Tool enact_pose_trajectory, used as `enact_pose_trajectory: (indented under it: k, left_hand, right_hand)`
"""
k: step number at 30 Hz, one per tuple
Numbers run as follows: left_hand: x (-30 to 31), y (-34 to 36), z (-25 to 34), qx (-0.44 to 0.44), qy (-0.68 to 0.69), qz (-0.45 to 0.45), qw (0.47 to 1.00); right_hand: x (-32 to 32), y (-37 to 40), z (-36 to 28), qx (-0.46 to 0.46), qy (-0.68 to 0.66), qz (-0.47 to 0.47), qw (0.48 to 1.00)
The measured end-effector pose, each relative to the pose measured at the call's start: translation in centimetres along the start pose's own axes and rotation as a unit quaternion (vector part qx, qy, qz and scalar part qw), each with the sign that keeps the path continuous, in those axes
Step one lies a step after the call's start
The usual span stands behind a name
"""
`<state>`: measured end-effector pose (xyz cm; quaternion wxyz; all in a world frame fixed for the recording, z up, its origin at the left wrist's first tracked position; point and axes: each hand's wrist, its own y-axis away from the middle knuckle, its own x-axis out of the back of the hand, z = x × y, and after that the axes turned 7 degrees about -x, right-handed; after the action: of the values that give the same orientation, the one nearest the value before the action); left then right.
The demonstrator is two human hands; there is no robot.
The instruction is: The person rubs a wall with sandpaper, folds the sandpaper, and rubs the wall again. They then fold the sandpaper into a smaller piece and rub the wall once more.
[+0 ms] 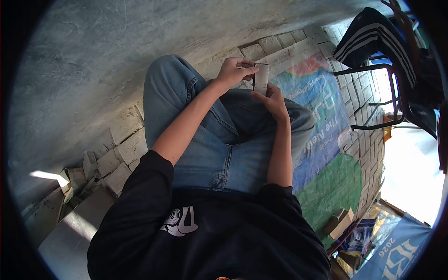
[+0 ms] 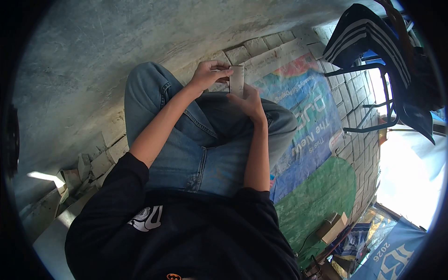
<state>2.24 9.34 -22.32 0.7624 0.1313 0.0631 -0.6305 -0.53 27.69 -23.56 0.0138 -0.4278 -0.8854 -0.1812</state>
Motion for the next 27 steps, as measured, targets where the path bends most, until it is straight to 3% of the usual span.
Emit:
enact_pose_trajectory:
  k: [9, 27]
  left_hand:
    - [0.23, -0.49, -0.43, -0.033, -0.044, 0.043, 0.998]
    - [-0.2, 0.1, 0.1, 0.018, -0.024, -0.003, 1.0]
  right_hand:
    - [-0.17, 0.11, -0.52, 0.007, -0.018, -0.015, 1.0]
    - [0.2, -0.12, 0.37, -0.023, 0.002, 0.01, 1.0]
